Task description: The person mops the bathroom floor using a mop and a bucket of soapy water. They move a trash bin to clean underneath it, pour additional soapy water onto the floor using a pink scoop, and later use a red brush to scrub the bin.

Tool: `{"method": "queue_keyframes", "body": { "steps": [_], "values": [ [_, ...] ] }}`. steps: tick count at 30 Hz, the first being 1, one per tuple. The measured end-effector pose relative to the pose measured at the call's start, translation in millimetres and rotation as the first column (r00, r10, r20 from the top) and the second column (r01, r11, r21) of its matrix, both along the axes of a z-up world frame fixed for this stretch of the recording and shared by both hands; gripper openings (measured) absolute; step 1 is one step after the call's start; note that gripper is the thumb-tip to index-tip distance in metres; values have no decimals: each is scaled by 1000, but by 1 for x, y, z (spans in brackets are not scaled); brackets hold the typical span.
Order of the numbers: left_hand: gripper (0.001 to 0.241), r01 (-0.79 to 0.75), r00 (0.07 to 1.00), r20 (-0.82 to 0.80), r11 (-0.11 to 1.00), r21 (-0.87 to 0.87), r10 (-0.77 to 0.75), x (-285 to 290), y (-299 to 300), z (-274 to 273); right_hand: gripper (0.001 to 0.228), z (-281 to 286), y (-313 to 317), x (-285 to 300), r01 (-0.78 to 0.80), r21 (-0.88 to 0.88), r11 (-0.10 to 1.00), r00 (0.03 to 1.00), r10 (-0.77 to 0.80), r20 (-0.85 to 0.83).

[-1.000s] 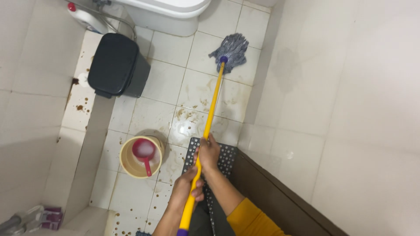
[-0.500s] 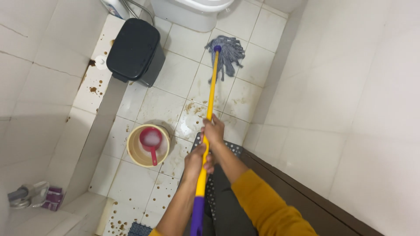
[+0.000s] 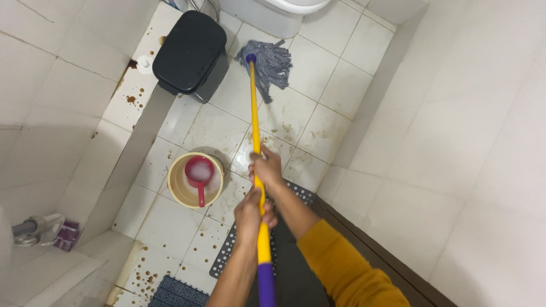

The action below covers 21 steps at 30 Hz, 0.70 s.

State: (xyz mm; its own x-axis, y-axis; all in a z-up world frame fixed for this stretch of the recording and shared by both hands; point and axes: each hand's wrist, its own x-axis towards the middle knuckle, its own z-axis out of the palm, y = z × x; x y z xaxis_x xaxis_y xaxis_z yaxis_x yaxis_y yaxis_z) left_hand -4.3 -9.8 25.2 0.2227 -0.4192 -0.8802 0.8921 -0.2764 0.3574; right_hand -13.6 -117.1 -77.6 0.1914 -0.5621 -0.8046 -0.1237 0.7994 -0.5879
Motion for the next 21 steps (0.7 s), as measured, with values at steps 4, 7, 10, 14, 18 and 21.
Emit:
{"method": "queue_keyframes", "body": {
  "steps": [4,7,10,14,18,21],
  "values": [
    [26,-17,998,60,1000,-2,17,11,-69,-13,66,-46,-71,15,-30,-85,996,998,34,47],
    [23,25,994,106,1000,-6,-24,13,-93,-21,58,-55,-103,19,-23,-6,1000,998,23,61],
    [15,34,991,136,985,-172,-11,2,-79,-19,26,-53,-90,4,-143,-72,987,974,153,166],
    [12,-16,999,47,985,-171,24,-16,-61,36,12,23,-73,-9,-144,-105,984,974,160,159],
    [10,-198,980,-72,955,-222,186,-43,-54,62,19,57,-61,-28,-129,10,992,982,126,141],
    [15,-227,970,-106,971,-75,218,-55,-58,81,24,75,-55,-36,-205,33,978,973,200,115]
  ]
}}
